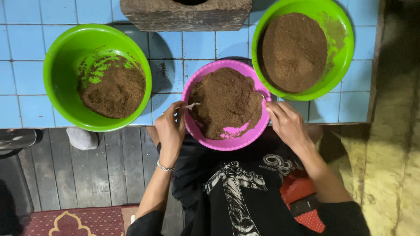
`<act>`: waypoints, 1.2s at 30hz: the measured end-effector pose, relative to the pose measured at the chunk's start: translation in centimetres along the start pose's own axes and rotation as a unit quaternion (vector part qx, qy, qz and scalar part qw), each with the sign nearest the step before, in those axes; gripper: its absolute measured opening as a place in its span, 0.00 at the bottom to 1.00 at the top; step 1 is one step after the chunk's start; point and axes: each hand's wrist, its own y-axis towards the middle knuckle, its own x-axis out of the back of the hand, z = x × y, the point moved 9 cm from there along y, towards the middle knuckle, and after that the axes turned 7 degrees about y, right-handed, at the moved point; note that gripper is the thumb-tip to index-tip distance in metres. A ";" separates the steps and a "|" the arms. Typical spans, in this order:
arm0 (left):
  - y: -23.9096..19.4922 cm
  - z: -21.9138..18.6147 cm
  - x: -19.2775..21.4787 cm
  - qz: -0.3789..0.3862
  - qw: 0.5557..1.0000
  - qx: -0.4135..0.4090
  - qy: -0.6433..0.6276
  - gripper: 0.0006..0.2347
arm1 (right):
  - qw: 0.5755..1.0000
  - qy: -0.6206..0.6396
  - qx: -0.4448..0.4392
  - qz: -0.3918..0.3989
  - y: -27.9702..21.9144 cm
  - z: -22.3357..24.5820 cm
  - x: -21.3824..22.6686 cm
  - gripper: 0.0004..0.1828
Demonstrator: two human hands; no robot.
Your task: The person uses two spoons to mix a brown powder in a pink bowl placed on a tiled table. Two other green bowls containing similar powder are visible nearby.
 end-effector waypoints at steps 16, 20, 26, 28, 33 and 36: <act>-2.7 -0.5 -4.6 0.127 0.991 -0.007 0.029 0.03 | 0.891 0.276 -0.343 0.115 -4.8 -0.8 -7.2 0.15; -2.5 -1.9 -4.1 0.103 0.995 0.018 -0.002 0.03 | 0.874 0.330 -0.345 0.092 -4.8 -0.4 -9.9 0.14; -1.4 -3.1 -2.6 0.022 0.995 0.023 -0.096 0.06 | 0.965 0.230 -0.122 -0.036 -2.9 1.0 -6.6 0.10; -1.2 -3.0 -2.2 0.016 0.994 0.010 -0.104 0.06 | 0.979 0.186 -0.064 -0.050 -3.4 0.6 -6.3 0.10; -1.1 -1.6 -2.0 -0.002 0.998 -0.037 -0.047 0.08 | 0.988 0.126 0.001 -0.089 -4.9 0.9 -5.6 0.11; -1.8 -0.4 -2.9 -0.008 0.998 -0.058 0.007 0.10 | 0.981 0.169 -0.029 -0.087 -5.2 -0.4 -7.8 0.09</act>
